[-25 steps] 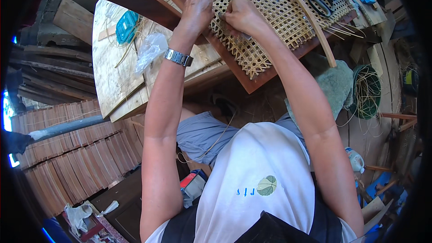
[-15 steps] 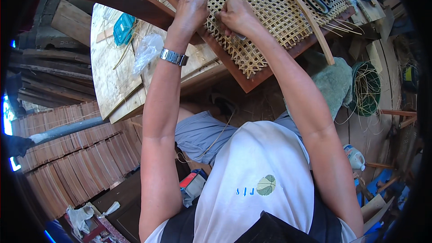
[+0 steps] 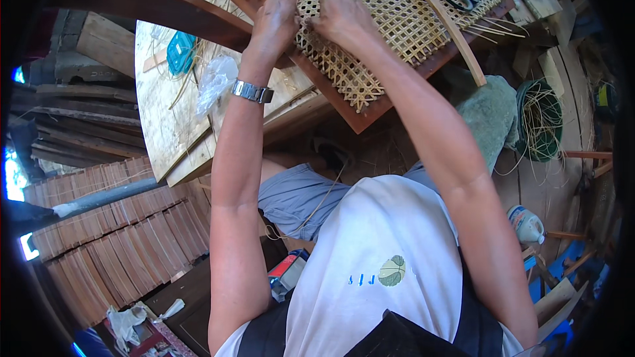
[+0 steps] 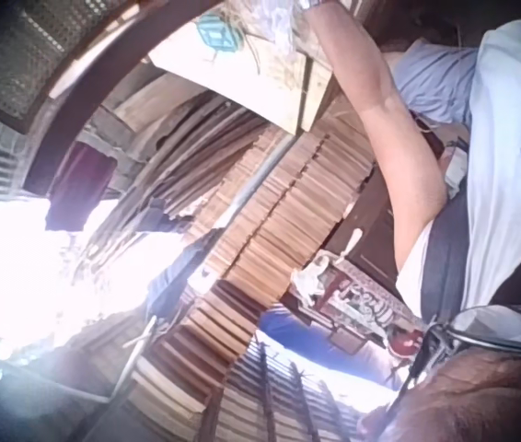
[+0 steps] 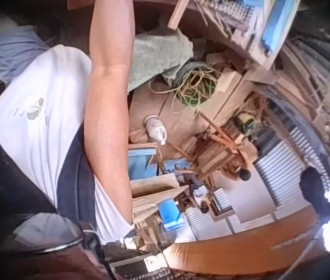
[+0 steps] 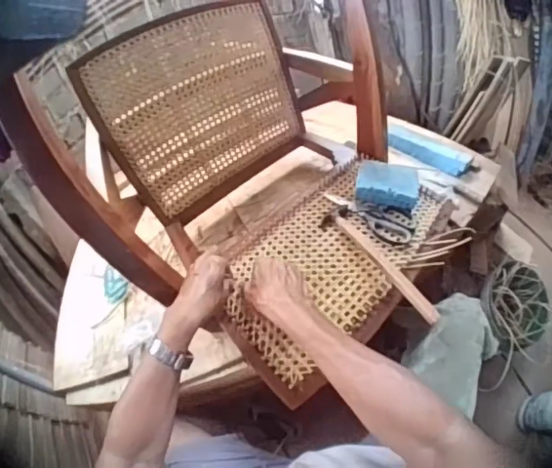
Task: Weaving or repairing a cane chair seat using thin strips of rattan or cane material.
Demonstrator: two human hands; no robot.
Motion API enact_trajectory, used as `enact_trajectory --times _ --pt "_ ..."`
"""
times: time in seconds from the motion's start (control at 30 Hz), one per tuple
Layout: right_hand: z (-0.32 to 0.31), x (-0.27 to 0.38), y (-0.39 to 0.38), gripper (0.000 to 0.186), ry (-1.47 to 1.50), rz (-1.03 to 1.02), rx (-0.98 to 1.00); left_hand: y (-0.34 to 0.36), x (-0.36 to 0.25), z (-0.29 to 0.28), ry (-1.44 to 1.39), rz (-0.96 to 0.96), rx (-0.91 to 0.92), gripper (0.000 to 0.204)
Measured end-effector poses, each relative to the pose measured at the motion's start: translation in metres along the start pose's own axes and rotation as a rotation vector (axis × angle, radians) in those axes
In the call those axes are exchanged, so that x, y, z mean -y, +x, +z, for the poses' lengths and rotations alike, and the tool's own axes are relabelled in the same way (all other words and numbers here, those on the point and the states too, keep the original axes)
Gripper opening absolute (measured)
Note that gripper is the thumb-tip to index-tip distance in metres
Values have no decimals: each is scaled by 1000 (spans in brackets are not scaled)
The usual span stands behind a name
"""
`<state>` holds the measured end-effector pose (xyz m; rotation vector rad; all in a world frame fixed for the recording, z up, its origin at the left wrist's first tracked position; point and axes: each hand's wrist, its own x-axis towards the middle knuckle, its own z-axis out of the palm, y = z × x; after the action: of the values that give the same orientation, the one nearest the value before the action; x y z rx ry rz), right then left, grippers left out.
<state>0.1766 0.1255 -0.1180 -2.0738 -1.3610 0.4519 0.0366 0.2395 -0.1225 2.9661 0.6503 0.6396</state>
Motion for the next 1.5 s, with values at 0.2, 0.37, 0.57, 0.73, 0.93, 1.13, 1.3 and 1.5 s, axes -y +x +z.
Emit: enact_trajectory --times 0.2,0.37,0.57,0.73,0.93,1.13,1.3,1.5 --pt "-60 -45 -28 40 -136 -20 -61 6 -33 -8 -47 35 -118 13" --pt "-44 -37 -28 37 -21 65 -44 15 -42 -19 -486 -268 264 22" --pt "-17 -21 -18 27 338 149 279 20 -17 -22 -393 -403 294 28" --pt "-23 -13 -17 24 378 168 338 20 -18 -19 -450 -387 274 27" --pt "-14 -15 -7 23 322 103 298 17 -23 -20 -753 -421 313 30" --pt "-10 -16 -4 25 363 113 295 18 -19 -15 -684 -456 321 29" --pt "-14 -19 -14 27 445 114 279 19 -21 -11 -626 -432 277 28" --pt "-5 -24 -14 25 358 109 248 22 -16 -12 -666 -546 316 20"
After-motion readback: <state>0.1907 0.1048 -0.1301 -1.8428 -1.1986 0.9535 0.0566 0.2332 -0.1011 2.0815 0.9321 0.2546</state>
